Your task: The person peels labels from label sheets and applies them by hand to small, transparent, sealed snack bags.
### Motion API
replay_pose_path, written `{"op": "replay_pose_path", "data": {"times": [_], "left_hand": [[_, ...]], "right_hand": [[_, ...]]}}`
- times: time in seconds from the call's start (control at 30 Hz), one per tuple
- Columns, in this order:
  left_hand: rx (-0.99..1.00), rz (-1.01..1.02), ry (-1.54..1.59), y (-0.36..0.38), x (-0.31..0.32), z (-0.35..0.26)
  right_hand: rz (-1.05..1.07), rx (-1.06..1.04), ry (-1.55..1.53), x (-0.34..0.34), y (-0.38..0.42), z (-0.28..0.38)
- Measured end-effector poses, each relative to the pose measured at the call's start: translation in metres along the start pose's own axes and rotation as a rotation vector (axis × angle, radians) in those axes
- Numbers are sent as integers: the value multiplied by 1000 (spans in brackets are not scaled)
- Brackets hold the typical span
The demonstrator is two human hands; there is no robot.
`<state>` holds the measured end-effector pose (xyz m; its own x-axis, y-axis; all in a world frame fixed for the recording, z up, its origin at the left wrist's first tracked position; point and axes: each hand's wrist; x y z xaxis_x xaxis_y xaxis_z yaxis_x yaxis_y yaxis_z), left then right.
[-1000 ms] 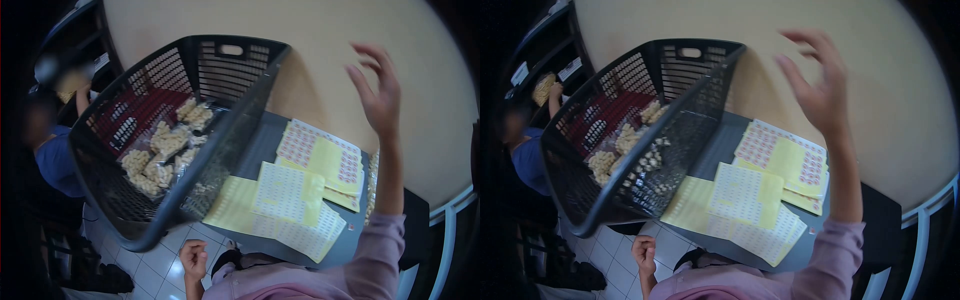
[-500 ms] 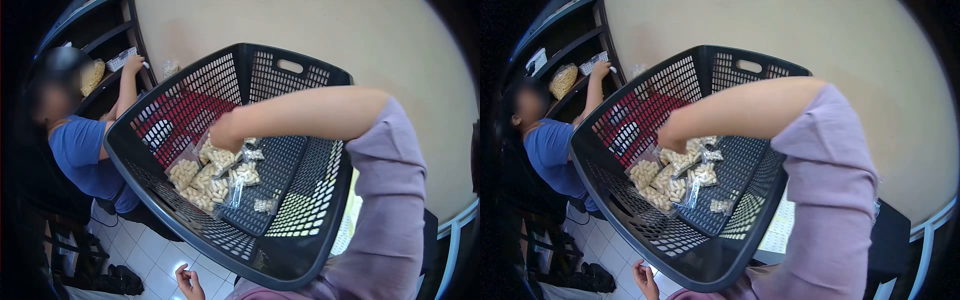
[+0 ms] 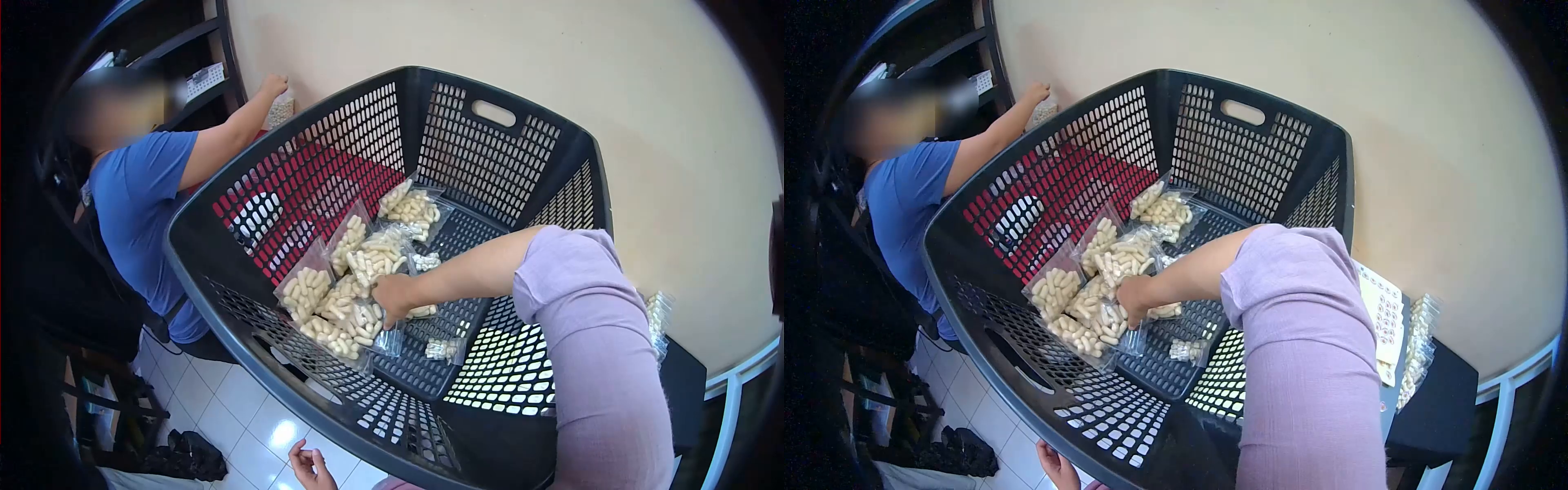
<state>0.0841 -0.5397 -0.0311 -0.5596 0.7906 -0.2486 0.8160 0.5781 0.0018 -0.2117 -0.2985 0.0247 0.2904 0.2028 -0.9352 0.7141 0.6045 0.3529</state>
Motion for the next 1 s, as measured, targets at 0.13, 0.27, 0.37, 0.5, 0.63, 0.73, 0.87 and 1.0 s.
{"op": "replay_pose_path", "data": {"times": [0.13,0.27,0.37,0.5,0.63,0.73,0.87,1.0], "left_hand": [[52,49,-23,-4,9,2],[53,102,20,-6,13,-4],[57,141,7,-8,14,-8],[64,160,-4,-12,12,-9],[52,151,-14,-12,5,-7],[44,151,-30,-12,1,-2],[67,189,-64,-17,1,-10],[129,221,-43,-26,6,-24]], "right_hand": [[72,-97,41,31,-54,-22],[98,-108,85,-19,-32,-20],[37,-58,-12,-13,-10,-6],[-330,13,11,14,12,13],[83,-6,-96,-12,4,10],[440,54,-384,-28,-18,-5],[404,-27,-245,-128,11,-2],[-12,-187,-231,-211,68,7]]}}
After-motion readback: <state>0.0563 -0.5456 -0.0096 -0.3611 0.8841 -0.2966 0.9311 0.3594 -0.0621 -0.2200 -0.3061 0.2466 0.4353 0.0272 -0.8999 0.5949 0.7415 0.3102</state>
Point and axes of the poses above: each hand's wrist, its own y-axis away from the middle knuckle, its own x-axis out of the palm, z = x × y, and after that the axes turned 7 degrees about -z, right-handed
